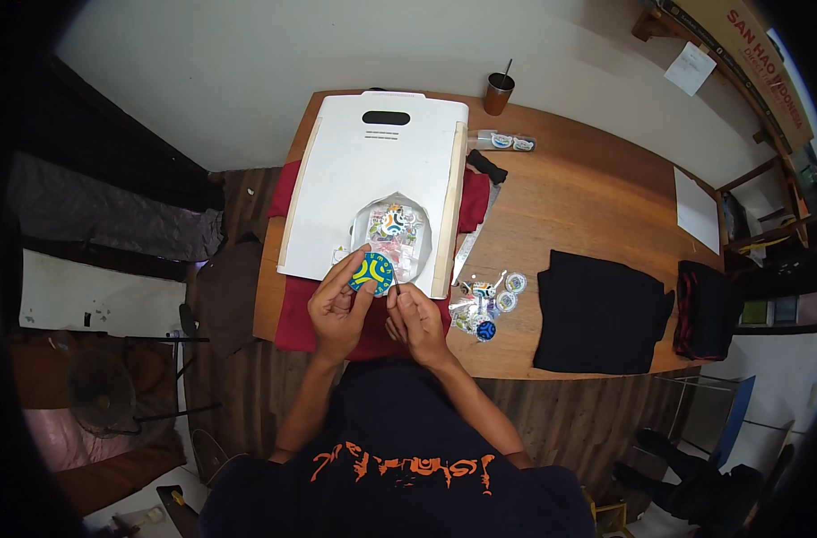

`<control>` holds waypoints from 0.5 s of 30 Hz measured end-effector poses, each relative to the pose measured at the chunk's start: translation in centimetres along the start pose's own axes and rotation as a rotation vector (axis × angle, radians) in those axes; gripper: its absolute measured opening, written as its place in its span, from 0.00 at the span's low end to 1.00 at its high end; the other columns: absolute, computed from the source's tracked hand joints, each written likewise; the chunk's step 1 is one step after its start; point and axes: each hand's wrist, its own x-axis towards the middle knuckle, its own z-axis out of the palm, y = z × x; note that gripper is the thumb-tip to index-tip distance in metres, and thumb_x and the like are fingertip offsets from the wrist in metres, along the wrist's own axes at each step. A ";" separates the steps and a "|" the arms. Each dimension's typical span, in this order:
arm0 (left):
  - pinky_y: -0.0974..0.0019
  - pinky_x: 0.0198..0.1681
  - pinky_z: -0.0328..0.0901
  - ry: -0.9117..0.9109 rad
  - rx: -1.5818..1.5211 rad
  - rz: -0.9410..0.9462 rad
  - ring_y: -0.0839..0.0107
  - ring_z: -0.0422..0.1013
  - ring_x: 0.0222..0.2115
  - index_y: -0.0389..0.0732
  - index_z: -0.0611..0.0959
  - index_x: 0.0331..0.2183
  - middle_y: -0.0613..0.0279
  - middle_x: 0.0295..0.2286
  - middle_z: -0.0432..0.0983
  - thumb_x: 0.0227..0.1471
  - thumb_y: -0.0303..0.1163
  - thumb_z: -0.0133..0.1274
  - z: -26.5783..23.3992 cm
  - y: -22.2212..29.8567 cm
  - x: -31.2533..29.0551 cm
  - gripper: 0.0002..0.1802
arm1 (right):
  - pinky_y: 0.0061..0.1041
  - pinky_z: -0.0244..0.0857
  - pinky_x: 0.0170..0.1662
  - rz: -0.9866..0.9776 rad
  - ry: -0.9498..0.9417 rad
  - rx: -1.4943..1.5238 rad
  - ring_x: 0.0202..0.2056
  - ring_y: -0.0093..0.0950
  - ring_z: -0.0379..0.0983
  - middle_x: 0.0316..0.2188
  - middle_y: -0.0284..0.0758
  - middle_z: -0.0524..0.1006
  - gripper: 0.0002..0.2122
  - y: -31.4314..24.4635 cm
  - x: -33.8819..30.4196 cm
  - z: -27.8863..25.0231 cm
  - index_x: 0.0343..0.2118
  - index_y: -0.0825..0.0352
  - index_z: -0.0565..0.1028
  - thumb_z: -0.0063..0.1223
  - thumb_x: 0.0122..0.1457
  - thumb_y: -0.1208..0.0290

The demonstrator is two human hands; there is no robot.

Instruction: Trimming the excess material from the edges of small circular patches using scissors.

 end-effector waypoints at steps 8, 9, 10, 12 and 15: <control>0.67 0.53 0.67 -0.012 -0.060 -0.040 0.66 0.68 0.52 0.27 0.73 0.53 0.45 0.53 0.69 0.55 0.14 0.51 -0.4 -0.3 0.0 0.23 | 0.18 0.46 0.18 0.022 -0.027 -0.008 0.11 0.15 0.46 0.11 0.23 0.54 0.17 -0.3 0.0 -0.7 0.37 0.65 0.65 0.36 0.69 0.53; 0.68 0.53 0.67 -0.013 -0.099 -0.048 0.66 0.68 0.52 0.27 0.73 0.53 0.45 0.53 0.69 0.55 0.14 0.51 -0.4 -0.3 0.0 0.23 | 0.18 0.45 0.18 0.030 -0.038 0.023 0.11 0.15 0.46 0.12 0.23 0.54 0.17 -0.4 0.0 -0.8 0.37 0.65 0.66 0.36 0.70 0.55; 0.68 0.53 0.67 -0.012 -0.099 -0.047 0.66 0.68 0.52 0.27 0.73 0.53 0.45 0.53 0.69 0.55 0.14 0.51 -0.5 -0.2 0.0 0.23 | 0.18 0.44 0.18 0.039 -0.049 0.054 0.11 0.14 0.45 0.12 0.23 0.54 0.16 -0.5 -0.1 -0.9 0.38 0.66 0.67 0.35 0.70 0.56; 0.68 0.52 0.67 -0.015 -0.105 -0.053 0.66 0.68 0.52 0.27 0.72 0.54 0.45 0.53 0.69 0.55 0.14 0.51 -0.6 -0.1 0.0 0.23 | 0.18 0.44 0.18 0.058 -0.061 0.049 0.11 0.14 0.46 0.12 0.23 0.54 0.17 -0.9 -0.1 -1.0 0.37 0.66 0.67 0.35 0.70 0.55; 0.68 0.52 0.67 -0.026 -0.093 -0.037 0.66 0.68 0.52 0.27 0.73 0.53 0.45 0.53 0.69 0.55 0.14 0.50 -0.7 0.0 0.2 0.23 | 0.18 0.44 0.18 0.078 -0.065 0.031 0.12 0.14 0.46 0.12 0.23 0.54 0.17 -1.3 -0.2 -0.9 0.37 0.66 0.67 0.35 0.70 0.55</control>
